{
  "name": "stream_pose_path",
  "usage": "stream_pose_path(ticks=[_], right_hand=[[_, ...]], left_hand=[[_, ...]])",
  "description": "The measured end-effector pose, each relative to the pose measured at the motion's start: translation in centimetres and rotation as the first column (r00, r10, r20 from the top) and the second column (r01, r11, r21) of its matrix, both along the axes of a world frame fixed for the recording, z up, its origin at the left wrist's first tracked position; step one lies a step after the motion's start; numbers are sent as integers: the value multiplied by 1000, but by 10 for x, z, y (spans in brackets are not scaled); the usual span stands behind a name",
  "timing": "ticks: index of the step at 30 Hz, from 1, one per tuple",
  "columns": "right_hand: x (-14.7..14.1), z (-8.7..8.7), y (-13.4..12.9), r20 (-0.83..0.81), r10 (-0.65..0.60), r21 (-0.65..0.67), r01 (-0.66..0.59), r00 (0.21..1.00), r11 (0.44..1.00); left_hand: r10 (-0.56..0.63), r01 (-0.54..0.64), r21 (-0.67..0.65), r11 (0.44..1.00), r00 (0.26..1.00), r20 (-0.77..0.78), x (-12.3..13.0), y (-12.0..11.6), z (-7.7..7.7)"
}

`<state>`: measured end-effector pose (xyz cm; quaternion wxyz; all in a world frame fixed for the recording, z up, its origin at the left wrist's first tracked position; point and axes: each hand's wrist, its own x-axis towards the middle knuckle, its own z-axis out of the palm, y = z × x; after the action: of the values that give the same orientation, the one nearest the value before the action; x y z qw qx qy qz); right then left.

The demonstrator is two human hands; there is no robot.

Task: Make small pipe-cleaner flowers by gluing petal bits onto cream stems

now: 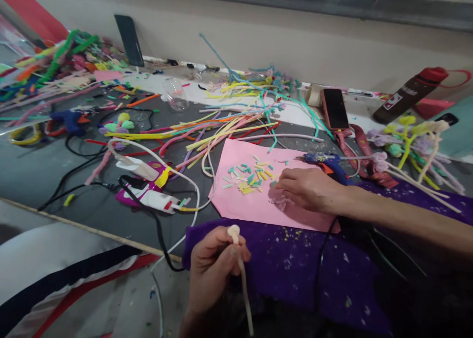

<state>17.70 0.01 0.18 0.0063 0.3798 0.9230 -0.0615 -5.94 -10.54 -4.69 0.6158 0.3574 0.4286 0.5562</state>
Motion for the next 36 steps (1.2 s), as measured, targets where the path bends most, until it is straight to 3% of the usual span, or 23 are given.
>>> stream_pose_path(ticks=[6,12,15,19,25,30,36], right_hand=[[-6,-9,14,123,3,67,-12,992,998],[-17,-10,31,60,93,108,-99,994,989],[-16,-9,35,0,-19,114,19,1000,993],[-19,-13,35,89,-179,113,168,980,979],[-31,-4,37,-6,-56,98,56,998,994],[3,11,34,-226,-205,48,221,952,974],[48,19,-13,-299,-260,-180,213,918,960]], left_hand=[[-51,49,-22,999,996,-71,-4,2,-2],[56,-59,-40,997,996,-66,3,0,7],[56,-60,-53,997,996,-63,5,-2,9],[118,-120,-46,992,992,-49,8,-3,11],[126,-127,-69,990,992,-9,10,-4,12],[136,-139,-109,984,990,-35,10,-4,12],[144,-145,-113,983,989,-14,11,-3,14]])
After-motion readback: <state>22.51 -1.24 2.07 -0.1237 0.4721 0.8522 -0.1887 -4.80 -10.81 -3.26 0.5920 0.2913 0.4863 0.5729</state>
